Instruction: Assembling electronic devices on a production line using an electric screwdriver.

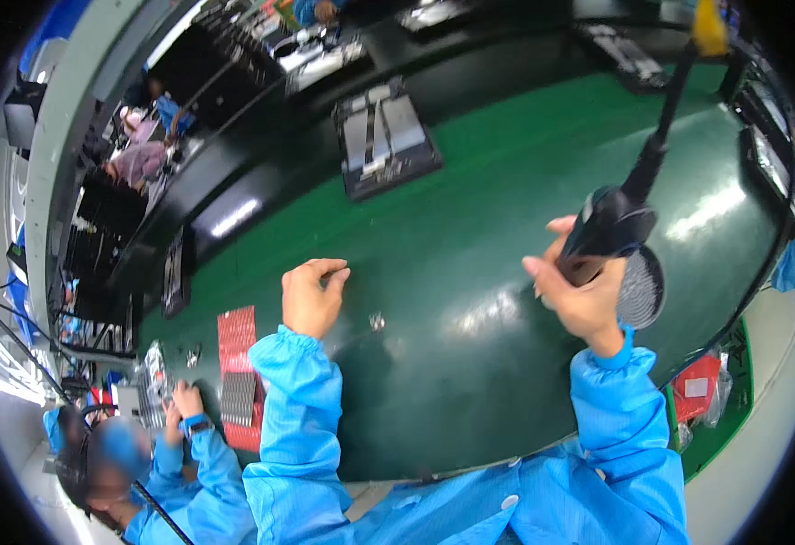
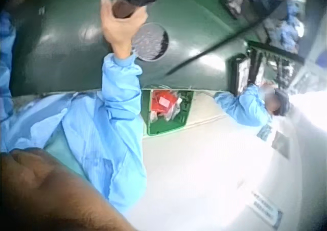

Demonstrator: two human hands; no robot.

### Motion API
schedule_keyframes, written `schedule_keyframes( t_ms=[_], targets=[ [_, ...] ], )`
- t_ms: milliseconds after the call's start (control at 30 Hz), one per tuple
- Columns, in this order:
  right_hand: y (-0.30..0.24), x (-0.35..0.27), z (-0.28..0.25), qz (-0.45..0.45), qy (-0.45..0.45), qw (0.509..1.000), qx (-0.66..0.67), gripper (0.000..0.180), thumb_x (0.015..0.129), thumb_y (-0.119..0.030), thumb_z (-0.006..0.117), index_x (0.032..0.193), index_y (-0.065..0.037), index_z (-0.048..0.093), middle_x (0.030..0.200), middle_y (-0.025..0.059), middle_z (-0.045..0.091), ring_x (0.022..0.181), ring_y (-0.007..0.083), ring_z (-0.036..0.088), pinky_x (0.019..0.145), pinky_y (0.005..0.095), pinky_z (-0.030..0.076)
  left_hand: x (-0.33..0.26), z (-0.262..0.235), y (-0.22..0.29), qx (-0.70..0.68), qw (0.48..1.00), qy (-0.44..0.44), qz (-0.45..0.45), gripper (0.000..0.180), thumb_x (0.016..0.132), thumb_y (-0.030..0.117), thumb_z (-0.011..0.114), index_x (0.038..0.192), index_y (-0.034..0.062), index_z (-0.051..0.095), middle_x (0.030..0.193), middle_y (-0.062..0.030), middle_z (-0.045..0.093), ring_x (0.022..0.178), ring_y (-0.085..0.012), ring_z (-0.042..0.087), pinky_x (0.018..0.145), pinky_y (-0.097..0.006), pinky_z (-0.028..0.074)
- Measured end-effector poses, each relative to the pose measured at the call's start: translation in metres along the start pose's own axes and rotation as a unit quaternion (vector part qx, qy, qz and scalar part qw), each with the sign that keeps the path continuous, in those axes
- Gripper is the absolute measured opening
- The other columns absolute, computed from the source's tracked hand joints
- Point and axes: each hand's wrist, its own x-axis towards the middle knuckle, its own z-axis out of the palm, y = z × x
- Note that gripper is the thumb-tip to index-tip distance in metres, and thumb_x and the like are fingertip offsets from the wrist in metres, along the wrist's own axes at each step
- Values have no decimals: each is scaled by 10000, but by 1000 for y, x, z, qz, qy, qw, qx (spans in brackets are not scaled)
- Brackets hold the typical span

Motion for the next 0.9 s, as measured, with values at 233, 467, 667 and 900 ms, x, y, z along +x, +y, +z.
schedule_keyframes(
  t_ms=[233,467,667,900],
  targets=[
    [2,2,2,-21,-35,998,-49,392,751,52,700,1104,29,532,630,-36,541,542,29,476,512,192,382,-70,12,3,-64,995,7,-70,367,717,174,770,1015,1,643,858,-100,629,597,-164,587,543,-281,461],
    [-2,-4,5,-16,1,998,-53,420,750,70,679,1124,13,496,637,12,543,502,61,505,442,183,377,-62,22,7,-61,997,-55,4,246,662,130,791,850,30,670,748,-80,592,583,-156,538,539,-285,435],
    [0,-2,4,-48,-17,996,-74,402,759,76,661,1122,31,493,639,12,524,507,64,502,465,192,392,-42,12,6,-73,983,-153,-65,259,654,136,803,824,-1,664,784,-85,607,591,-146,535,563,-272,460],
    [-2,1,3,-19,-26,997,-76,406,771,74,639,1139,21,475,652,22,522,532,79,514,503,202,413,-39,9,4,-27,987,-160,19,264,633,135,819,788,-1,654,794,-83,611,603,-135,531,571,-271,456]
  ],
)
